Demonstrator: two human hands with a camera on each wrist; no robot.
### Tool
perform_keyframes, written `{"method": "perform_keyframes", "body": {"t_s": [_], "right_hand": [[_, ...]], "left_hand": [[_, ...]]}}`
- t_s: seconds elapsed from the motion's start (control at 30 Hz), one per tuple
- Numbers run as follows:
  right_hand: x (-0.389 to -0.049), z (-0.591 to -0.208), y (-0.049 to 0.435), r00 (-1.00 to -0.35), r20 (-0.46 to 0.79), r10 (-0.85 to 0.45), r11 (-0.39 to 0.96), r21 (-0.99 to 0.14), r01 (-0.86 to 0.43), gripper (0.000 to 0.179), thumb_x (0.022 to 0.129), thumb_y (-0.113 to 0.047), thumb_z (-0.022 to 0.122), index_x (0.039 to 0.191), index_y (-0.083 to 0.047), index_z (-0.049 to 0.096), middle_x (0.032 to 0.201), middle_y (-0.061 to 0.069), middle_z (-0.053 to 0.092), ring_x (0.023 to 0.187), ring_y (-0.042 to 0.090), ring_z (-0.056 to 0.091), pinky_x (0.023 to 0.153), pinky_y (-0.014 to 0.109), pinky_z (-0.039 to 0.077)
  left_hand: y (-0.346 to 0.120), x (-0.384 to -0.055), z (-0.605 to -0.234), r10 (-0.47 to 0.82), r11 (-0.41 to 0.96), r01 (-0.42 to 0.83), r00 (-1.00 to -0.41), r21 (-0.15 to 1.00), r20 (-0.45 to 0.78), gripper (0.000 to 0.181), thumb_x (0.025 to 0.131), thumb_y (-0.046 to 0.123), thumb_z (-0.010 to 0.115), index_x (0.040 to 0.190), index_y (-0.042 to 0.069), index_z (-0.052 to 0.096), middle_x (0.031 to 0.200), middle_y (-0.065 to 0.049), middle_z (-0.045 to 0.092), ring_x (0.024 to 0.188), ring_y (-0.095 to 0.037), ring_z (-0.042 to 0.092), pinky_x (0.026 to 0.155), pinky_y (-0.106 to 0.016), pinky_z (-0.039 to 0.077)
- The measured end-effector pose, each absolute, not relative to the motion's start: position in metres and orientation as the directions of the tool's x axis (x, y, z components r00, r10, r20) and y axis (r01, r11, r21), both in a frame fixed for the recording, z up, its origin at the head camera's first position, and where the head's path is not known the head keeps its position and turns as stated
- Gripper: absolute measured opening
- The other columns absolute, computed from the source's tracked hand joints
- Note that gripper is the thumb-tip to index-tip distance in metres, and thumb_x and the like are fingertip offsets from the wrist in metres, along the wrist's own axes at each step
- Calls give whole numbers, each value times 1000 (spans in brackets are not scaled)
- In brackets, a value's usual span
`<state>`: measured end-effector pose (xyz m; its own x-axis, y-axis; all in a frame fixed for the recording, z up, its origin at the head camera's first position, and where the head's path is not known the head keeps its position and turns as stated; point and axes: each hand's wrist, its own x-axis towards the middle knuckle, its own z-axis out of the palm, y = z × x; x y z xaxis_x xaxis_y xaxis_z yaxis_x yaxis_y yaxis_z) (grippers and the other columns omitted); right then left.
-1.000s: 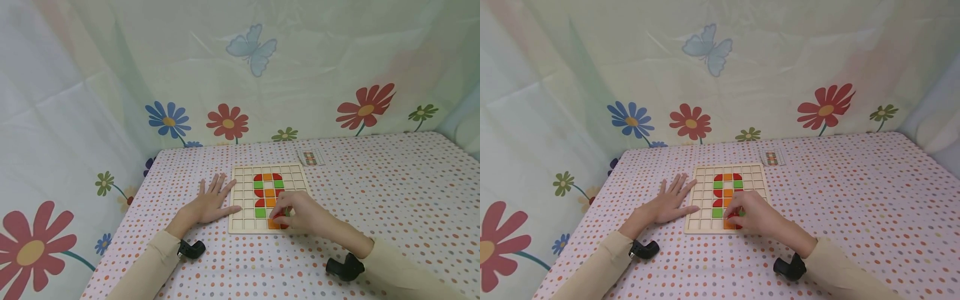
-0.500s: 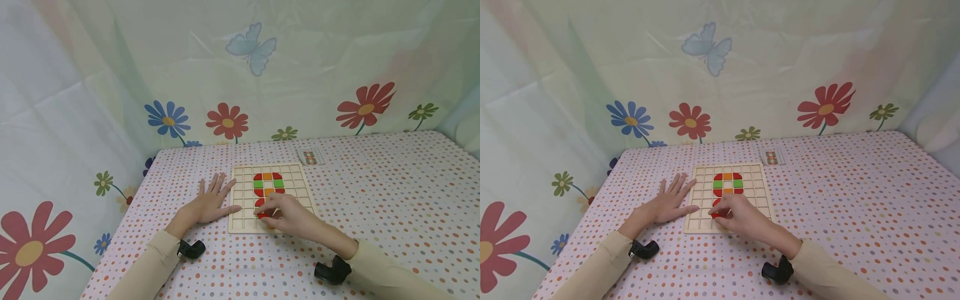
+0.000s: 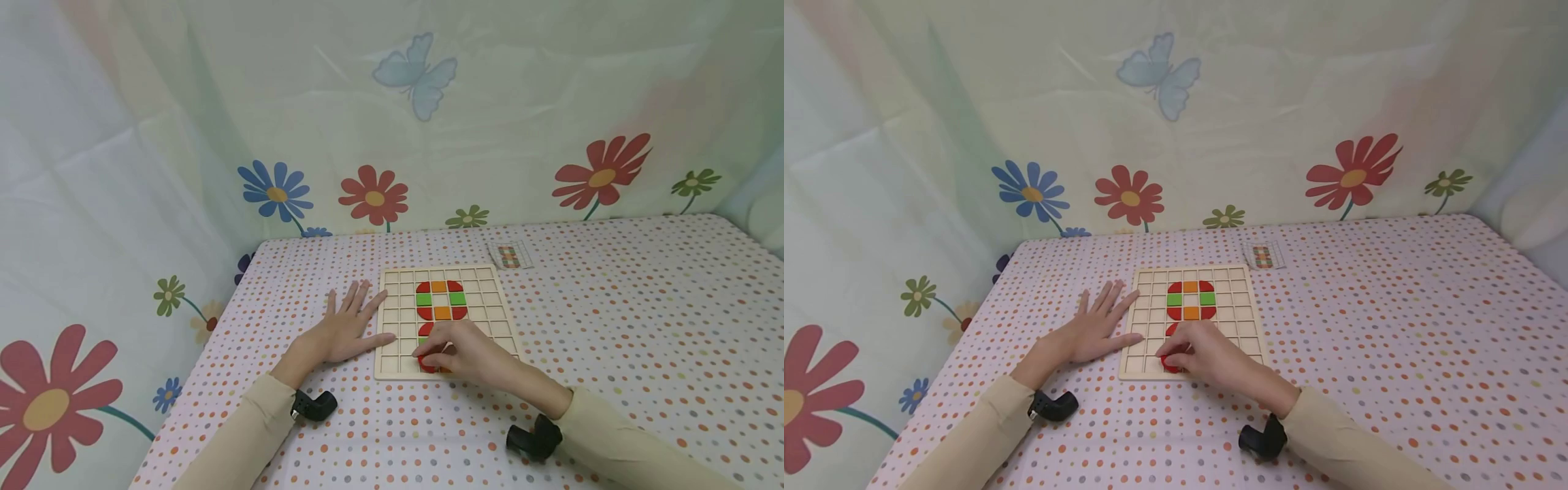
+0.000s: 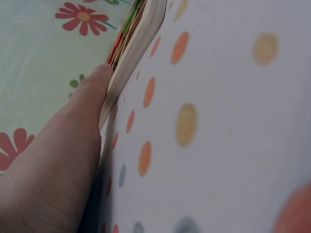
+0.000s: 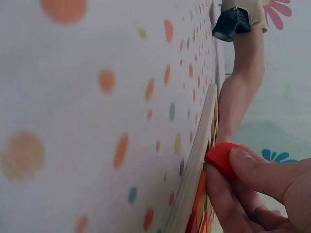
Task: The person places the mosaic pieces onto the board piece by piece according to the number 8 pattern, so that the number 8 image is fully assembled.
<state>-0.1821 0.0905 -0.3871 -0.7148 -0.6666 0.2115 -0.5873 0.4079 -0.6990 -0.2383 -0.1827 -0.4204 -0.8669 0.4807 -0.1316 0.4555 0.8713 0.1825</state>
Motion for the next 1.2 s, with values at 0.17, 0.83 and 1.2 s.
{"method": "perform_keyframes", "body": {"t_s": [0.17,0.83,1.2], "right_hand": [[-189,-384,94,-713,142,-687,460,-675,-577,10,91,-4,80,100,-8,84,90,-8,72,82,2,62,73,22,55],[-194,-385,92,-689,111,-717,496,-613,-615,10,89,-3,82,96,-8,85,87,-8,67,79,3,58,70,21,53],[-192,-374,122,-756,165,-634,526,-624,-577,15,94,-10,79,109,-7,81,97,-6,69,88,10,61,77,29,56]], "left_hand": [[-184,-239,-423,479,872,453,-869,186,-125,100,95,87,25,171,25,6,175,-14,-6,161,-35,-9,122,-68,-9],[-187,-235,-415,469,879,442,-869,178,-161,91,101,74,38,170,25,4,175,-13,-7,160,-34,-10,122,-68,-8],[-189,-236,-421,475,873,442,-866,205,-158,94,99,79,35,170,26,4,175,-13,-8,160,-34,-11,122,-68,-9]]}}
